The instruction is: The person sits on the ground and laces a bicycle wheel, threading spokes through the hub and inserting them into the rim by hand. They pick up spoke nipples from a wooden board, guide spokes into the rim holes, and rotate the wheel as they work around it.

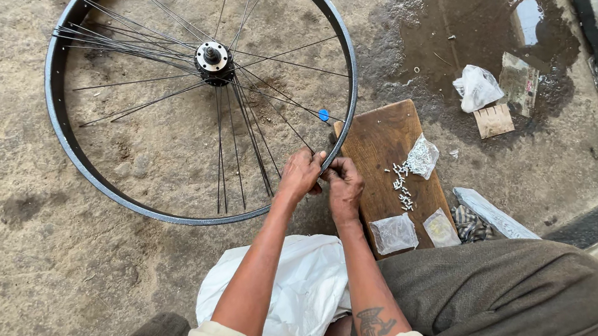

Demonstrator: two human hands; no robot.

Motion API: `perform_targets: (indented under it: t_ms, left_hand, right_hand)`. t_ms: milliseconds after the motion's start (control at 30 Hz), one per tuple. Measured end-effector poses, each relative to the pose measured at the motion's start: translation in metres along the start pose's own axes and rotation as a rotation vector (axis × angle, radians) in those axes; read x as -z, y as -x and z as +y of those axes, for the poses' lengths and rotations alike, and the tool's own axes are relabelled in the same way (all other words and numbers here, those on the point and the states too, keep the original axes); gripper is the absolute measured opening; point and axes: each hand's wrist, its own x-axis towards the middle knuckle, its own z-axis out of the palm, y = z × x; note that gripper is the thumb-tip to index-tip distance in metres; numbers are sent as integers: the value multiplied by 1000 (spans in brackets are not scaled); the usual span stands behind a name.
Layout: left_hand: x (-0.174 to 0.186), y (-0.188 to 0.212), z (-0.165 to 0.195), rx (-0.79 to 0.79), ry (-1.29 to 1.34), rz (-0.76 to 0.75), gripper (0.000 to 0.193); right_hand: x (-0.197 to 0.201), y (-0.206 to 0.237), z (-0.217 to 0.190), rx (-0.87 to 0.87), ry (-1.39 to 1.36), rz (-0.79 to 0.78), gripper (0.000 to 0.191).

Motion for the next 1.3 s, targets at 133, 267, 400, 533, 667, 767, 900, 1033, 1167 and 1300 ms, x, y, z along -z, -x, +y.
perform_targets:
  t_ms: [133,267,400,533,667,767,900,1033,1167,1300]
  left_hand:
    - [6,1,4,220,346,-95,37]
    - [9,0,-1,205,413,-102,32]
    - [-5,-6,-8,234,276,-62,40]
    - [-10,-11,-9,16,-135,89,50]
    - [10,-25,1,149,-228,-128,45]
    - [36,-46,16,156,-505,-68,35]
    - [124,-105,20,-203,-711,583,39]
    - [196,-152,2,-440,-1131,655,49]
    - [215,-157,-14,-197,-1045,252,42]
    - [226,-156,-3,-32,-1011,185,44]
  right_hand:
    - [6,-4,5,-12,180,-37,6]
    - [2,3,4,-105,-111,-24,16]
    - [-3,18,-11,-311,-435,63,29]
    - [-13,24,-36,-428,-380,-37,37]
    - [-29,27,-52,-405,-503,-67,37]
    - [-29,21,-52,-376,-553,-60,33]
    - [-24,9,-44,-340,-598,-10,28]
    - [-20,-9,-29,-366,-382,92,44]
    - [-4,-48,-3,-381,-149,94,66]
    - [8,-104,6,-232,267,21,52]
